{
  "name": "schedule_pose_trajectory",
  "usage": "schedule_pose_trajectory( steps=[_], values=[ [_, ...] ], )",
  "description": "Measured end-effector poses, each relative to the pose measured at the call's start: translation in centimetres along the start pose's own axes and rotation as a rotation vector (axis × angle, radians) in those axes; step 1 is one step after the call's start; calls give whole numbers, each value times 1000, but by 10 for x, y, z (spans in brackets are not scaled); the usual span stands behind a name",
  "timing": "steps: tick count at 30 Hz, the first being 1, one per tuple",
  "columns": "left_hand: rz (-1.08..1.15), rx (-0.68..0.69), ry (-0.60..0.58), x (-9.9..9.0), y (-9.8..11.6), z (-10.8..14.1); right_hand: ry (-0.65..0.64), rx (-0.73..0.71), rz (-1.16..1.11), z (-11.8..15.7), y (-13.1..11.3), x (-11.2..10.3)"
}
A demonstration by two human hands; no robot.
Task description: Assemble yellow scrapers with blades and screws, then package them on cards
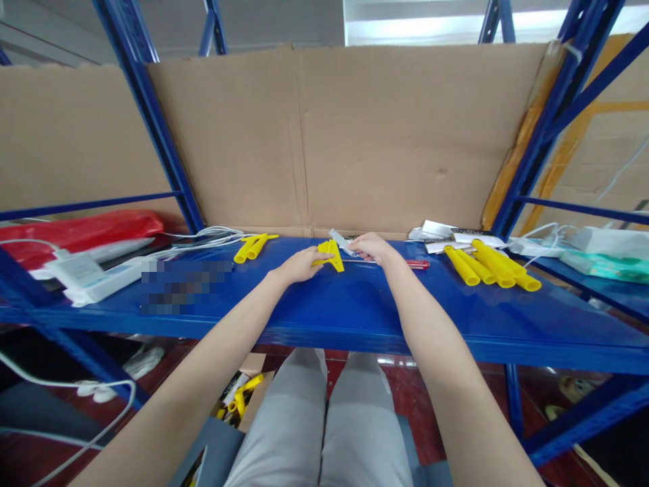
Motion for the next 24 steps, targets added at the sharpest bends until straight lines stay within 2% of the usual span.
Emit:
schedule_pose_trajectory(
  steps=[2,6,16,24],
  values=[
    [7,7,-2,1,0,-1,-102,2,-18,3,-1,11],
    [19,27,0,2,0,-2,-193,8,65,7,0,22],
    [16,17,-2,1,-1,-2,-220,10,222,6,4,26],
    [45,52,19,3,-4,-4,-338,-52,251,3,10,33]
  ],
)
Point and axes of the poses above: each hand's wrist, its own z-axis away from the middle knuckle, its own x-axis out of the palm, y = z × x, the point moved 6 cm from there along -z, towards the middle knuckle, and after that the axes turned 9 degrees about z, right-handed, at the moved point
